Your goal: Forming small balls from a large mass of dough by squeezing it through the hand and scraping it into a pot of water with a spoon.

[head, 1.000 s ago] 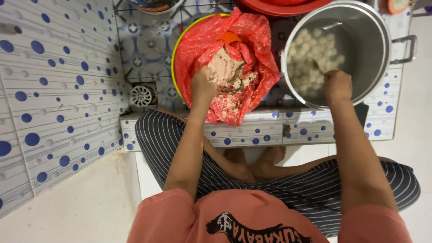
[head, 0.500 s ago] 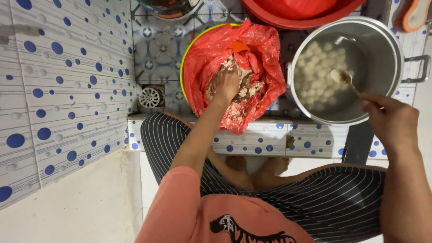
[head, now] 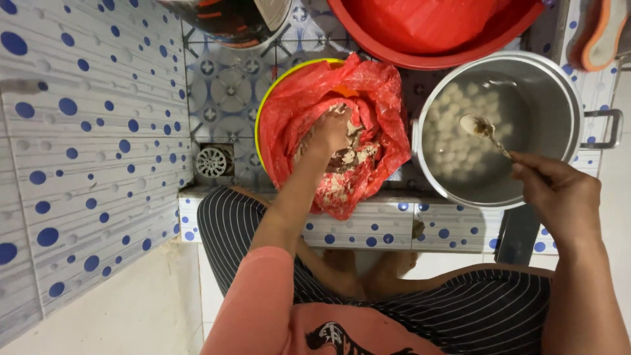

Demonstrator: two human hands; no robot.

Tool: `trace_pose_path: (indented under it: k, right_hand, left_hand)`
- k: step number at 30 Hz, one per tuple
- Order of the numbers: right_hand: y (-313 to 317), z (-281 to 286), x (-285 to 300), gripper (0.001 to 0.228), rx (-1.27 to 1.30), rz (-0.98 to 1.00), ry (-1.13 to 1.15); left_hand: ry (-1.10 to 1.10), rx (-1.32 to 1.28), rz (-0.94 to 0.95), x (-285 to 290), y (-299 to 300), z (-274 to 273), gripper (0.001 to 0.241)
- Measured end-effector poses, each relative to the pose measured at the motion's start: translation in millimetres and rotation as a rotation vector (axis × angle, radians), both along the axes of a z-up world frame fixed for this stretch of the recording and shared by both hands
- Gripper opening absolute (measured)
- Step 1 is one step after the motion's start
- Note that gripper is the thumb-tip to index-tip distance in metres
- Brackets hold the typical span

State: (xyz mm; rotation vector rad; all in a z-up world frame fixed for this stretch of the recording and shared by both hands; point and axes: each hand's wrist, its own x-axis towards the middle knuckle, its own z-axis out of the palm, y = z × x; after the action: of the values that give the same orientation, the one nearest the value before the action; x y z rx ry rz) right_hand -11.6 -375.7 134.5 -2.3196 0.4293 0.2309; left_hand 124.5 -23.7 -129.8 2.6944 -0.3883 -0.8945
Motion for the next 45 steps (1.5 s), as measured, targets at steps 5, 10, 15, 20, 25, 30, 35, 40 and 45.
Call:
trace_pose_path:
  k: [5, 10, 15, 20, 25, 30, 35, 40, 45]
  right_hand:
    - [4.4, 2.3, 6.1, 0.024, 0.033, -0.006, -0.012]
    - [9.5, 4.2, 10.1, 0.024, 0.047, -0.036, -0.001]
    - [5.3, -3.9, 10.2, 0.022, 0.100, -0.066, -0.013]
    - [12.3, 5.1, 6.8, 0.025, 0.094, -0.028, -0.050]
    - [14.7, 12.2, 0.7, 0.022, 0.112, -0.036, -0.054]
    - [14.6, 15.4, -3.5, 0.021, 0.124, -0.031, -0.086]
    - [20.7, 12.0, -0.3, 0.021, 0.085, 0.046, -0.098]
    - [35.2, 11.9, 4.0, 0.020, 0.110, 0.054, -0.087]
    - [53.4, 6.2, 1.3, 0.017, 0.276, 0.093, -0.157]
  left_hand:
    - [-0.037, 0.062, 0.025, 2.6, -15.4, -13.1, 0.068]
    - [0.060, 0.125, -0.073, 4.0, -15.9, -7.9, 0.053]
    - [0.035, 0.104, -0.023, -1.1, -21.6, -8.1, 0.031]
    - [0.170, 0.052, 0.139, -15.4, -11.8, -10.3, 0.024]
    - [0.352, -0.055, 0.171, -21.8, 13.3, 32.9, 0.060]
    - [0.110, -0.129, 0.255, -47.4, 40.9, 181.4, 0.024]
    - [0.011, -0.799, 0.505, -76.4, 76.4, 190.7, 0.048]
    - [-0.025, -1.423, 0.781, -81.9, 80.4, 124.1, 0.015]
    - [0.002, -1.429, 1.037, -89.3, 57.6, 182.7, 0.022]
